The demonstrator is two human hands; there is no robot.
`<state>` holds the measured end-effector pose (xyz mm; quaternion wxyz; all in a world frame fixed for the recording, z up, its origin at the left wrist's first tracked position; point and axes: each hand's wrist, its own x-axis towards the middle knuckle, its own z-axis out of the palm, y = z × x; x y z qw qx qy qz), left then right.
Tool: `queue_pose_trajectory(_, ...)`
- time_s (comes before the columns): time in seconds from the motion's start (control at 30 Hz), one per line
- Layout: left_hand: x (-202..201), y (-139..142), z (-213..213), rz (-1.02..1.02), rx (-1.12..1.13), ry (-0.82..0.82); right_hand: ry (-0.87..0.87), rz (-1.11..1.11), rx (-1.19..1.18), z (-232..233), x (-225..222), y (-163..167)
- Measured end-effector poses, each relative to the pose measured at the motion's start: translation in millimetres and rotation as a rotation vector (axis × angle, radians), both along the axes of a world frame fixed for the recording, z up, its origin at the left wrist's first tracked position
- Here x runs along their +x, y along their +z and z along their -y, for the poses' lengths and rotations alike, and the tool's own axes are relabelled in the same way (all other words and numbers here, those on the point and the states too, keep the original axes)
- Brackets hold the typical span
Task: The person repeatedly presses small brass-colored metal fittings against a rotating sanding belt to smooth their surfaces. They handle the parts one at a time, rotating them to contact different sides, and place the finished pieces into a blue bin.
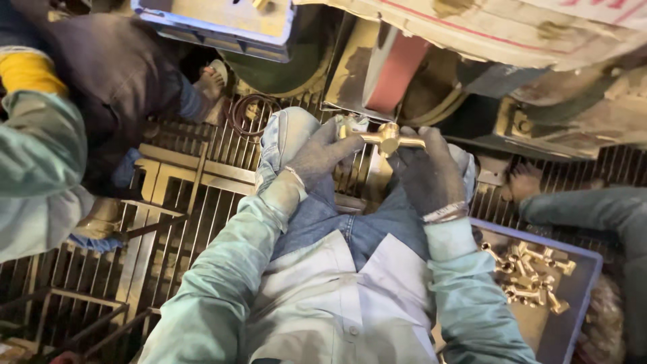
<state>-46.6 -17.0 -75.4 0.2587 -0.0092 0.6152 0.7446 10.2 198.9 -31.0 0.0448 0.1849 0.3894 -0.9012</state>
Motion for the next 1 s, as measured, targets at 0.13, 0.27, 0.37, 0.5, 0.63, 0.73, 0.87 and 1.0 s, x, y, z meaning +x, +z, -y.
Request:
queue_pose_trajectory(0.13,-10,-1,2,0.041,0.055,0.104,0.192,-0.013,0.045,-23,-9,-12)
queue_pose_trajectory(0.27,-19,1,-19,0.110,0.056,0.183,0.249,0.076,0.048,-42,-19,-40)
queue_pose_trajectory(0.37,-23,3,-31,0.208,0.165,0.238,0.228,0.081,-0.007,-50,-24,-56)
queue_pose_trajectory(0.5,-33,-2,-44,0.195,0.067,0.317,0.222,0.042,-0.146,-53,-35,-65)
queue_pose_trajectory(0.63,-45,-13,-46,0.227,0.115,0.360,0.183,0.123,-0.047,-50,-45,-68)
queue_pose_trajectory(0.73,-51,-25,-43,0.281,0.126,0.342,0.123,0.183,0.035,-46,-46,-68)
queue_pose_trajectory(0.87,-62,-42,-43,0.379,0.193,0.316,0.079,0.184,0.141,-39,-44,-65)
queue_pose_trajectory(1.0,-73,-58,-51,0.539,0.188,0.374,0.019,0.186,0.355,-28,-44,-59)
